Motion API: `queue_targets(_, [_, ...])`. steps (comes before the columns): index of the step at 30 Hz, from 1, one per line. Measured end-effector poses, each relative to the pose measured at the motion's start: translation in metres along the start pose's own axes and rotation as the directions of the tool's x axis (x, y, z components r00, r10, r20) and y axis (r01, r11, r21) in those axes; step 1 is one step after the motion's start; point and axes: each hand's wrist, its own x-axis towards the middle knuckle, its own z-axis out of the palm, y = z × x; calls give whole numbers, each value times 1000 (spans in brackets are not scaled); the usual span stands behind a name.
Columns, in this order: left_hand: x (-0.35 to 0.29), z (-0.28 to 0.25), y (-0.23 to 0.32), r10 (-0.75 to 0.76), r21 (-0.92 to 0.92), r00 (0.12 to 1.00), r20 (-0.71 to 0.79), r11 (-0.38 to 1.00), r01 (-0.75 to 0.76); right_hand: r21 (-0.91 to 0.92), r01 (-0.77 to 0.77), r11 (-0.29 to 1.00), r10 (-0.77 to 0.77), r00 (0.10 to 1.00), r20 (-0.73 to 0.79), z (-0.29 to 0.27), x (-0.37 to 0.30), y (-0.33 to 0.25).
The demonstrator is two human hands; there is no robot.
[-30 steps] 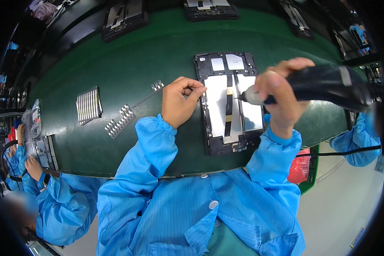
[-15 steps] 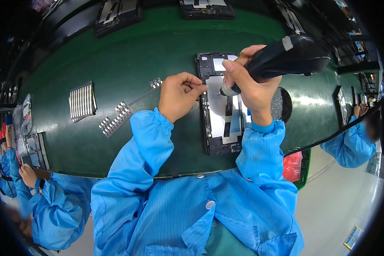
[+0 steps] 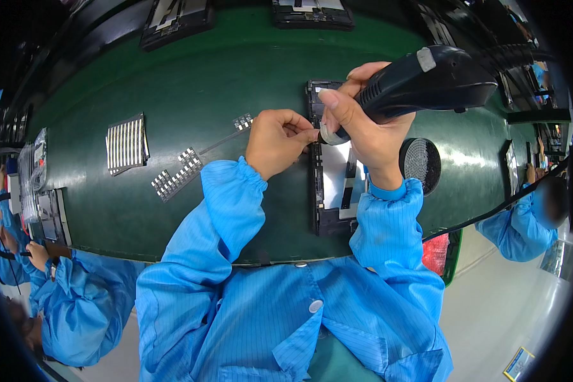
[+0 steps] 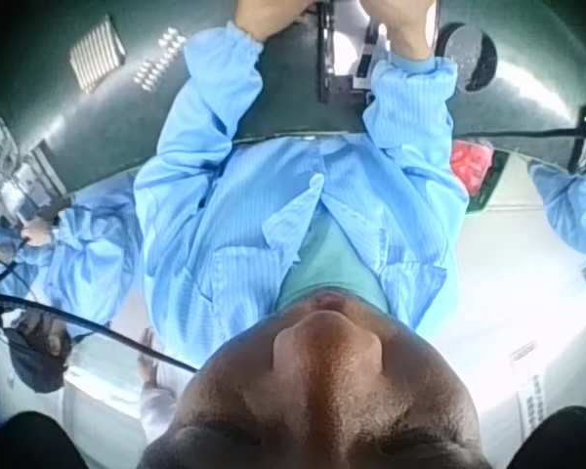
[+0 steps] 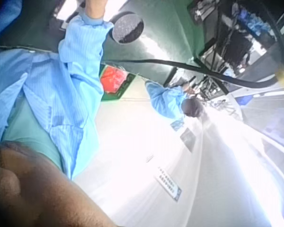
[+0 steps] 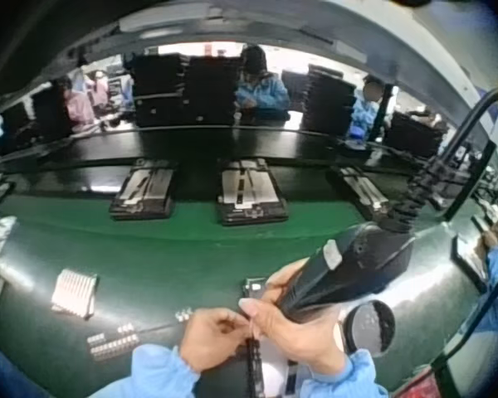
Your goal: The recorder uses an electric screwdriver to attach components to a tablet frame on an electronics assembly line.
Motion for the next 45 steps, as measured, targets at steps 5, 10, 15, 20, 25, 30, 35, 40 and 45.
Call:
queue_targets(5, [-1,-1,-2,12,0,1000,-5,1000,-12,55,-45,997,45,999,3,2,-1,1])
queue_targets(10, [-1,0,-2,27,8,1000,-6,1000,-27,-22,-24,999,25,999,45,-1,-2,3])
queue_targets(15, [-1,-2,-2,12,-5,1000,3,1000,-12,-112,28,993,-16,994,112,-2,-3,4])
queue_targets(20, [-1,-5,-9,126,6,992,-17,992,-126,-156,-61,986,85,984,155,15,-8,-8])
queue_targets(25, [-1,-33,-11,184,148,971,151,967,-206,-126,-24,992,45,986,163,17,-14,-7])
queue_targets(30, [-20,-86,3,473,739,875,-108,626,-247,-246,-4,969,42,988,148,11,-15,-9])
queue_targets(35, [-25,-86,3,435,789,895,-104,583,-192,-154,74,985,-70,997,32,-7,-18,-29])
queue_targets(40, [-12,-93,2,90,396,996,-9,915,-79,-93,219,971,-232,958,-168,-61,-15,-66])
queue_targets(45, [-8,-101,17,-137,380,989,60,919,104,-84,151,985,-172,909,-379,-116,-18,-75])
